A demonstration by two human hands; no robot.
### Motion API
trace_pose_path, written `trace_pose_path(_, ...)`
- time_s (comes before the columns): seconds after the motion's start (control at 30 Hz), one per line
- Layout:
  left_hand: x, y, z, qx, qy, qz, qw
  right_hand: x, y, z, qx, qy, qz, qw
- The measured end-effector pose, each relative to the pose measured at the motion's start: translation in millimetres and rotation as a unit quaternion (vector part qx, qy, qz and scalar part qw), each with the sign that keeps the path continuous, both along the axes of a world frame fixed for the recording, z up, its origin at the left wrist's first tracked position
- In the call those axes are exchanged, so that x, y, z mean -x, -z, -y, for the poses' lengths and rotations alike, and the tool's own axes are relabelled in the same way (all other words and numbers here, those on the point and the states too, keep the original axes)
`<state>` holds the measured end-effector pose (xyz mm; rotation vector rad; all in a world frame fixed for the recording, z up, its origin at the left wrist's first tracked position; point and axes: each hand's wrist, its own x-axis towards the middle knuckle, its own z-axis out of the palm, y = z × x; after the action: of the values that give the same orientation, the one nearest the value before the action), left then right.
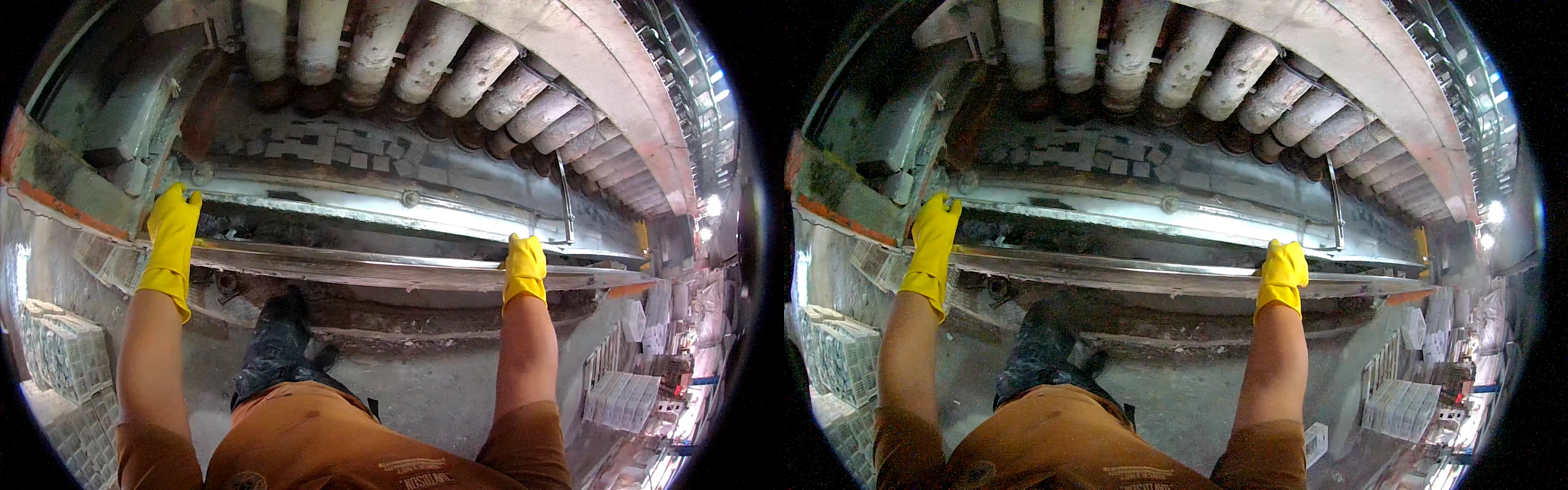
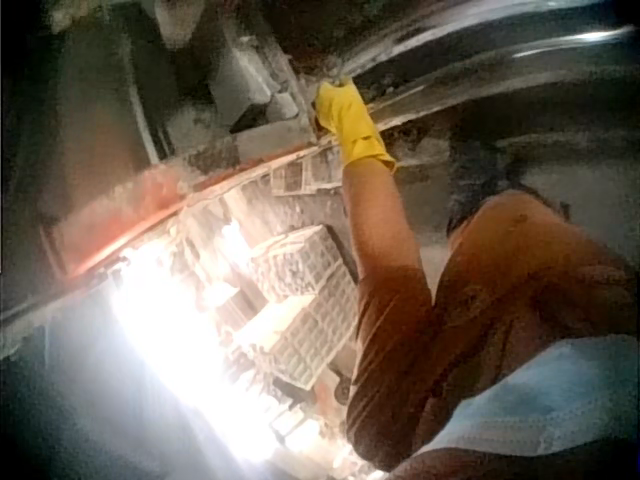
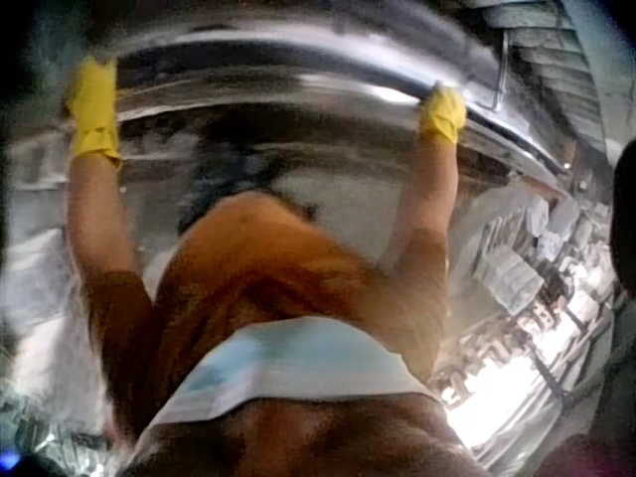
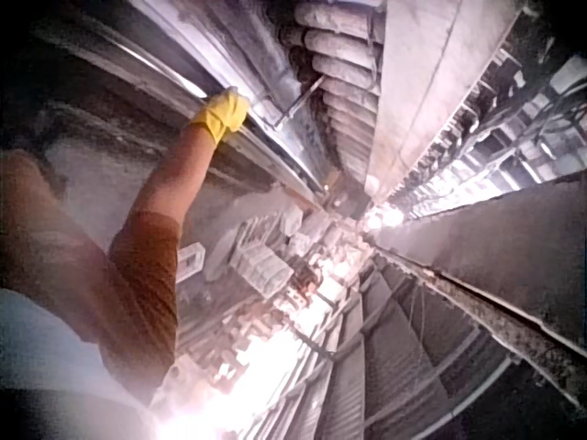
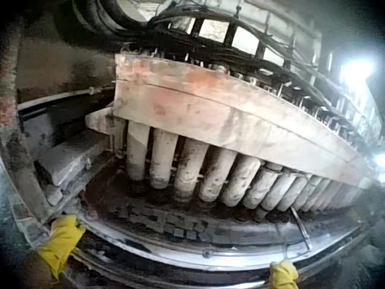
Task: The person operates a conveyor belt system in a factory, placing white rectangular blocks onto the moving belt and adjusting the belt's position. The person wears yellow gloves and uses a metal bar to manipulate the blocks and the belt.
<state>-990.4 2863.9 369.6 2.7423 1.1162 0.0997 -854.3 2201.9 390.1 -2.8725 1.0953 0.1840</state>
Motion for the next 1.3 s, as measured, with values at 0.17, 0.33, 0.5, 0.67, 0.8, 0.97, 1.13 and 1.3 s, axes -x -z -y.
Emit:
trace_pose_path(0.17, -9.5, -3.7, -0.3, 0.004, 0.011, 0.005, 1.0, -5.8, 0.7, -1.7, -0.011, -0.025, 0.005, 1.0)
trace_pose_path(0.33, -14.1, -8.5, 1.5, 0.005, 0.014, -0.004, 1.0, -9.4, 3.4, 1.3, 0.062, -0.126, -0.038, 0.989)
trace_pose_path(0.5, -21.0, -6.3, -1.7, 0.008, 0.008, -0.009, 1.0, -17.7, -7.8, -9.6, 0.029, -0.042, -0.042, 0.998)
trace_pose_path(0.67, -27.1, -3.5, -4.0, 0.01, 0.012, -0.002, 1.0, -23.9, -10.8, -16.3, 0.039, -0.041, -0.031, 0.998)
trace_pose_path(0.8, -37.9, -5.8, -5.8, 0.005, 0.012, 0.001, 1.0, -37.5, -12.2, -13.3, 0.037, -0.077, -0.063, 0.994)
trace_pose_path(0.97, -56.3, -10.9, -7.4, -0.01, 0.016, 0.027, 0.999, -59.6, -10.6, -17.0, 0.031, -0.027, 0.006, 0.999)
trace_pose_path(1.13, -75.0, -20.9, -6.3, 0.004, 0.02, 0.018, 1.0, -77.0, -10.2, -20.4, 0.041, -0.048, 0.034, 0.997)
trace_pose_path(1.3, -93.8, -29.8, -3.2, -0.022, 0.0, -0.025, 0.999, -103.4, -0.7, -12.6, 0.027, -0.034, 0.021, 0.999)
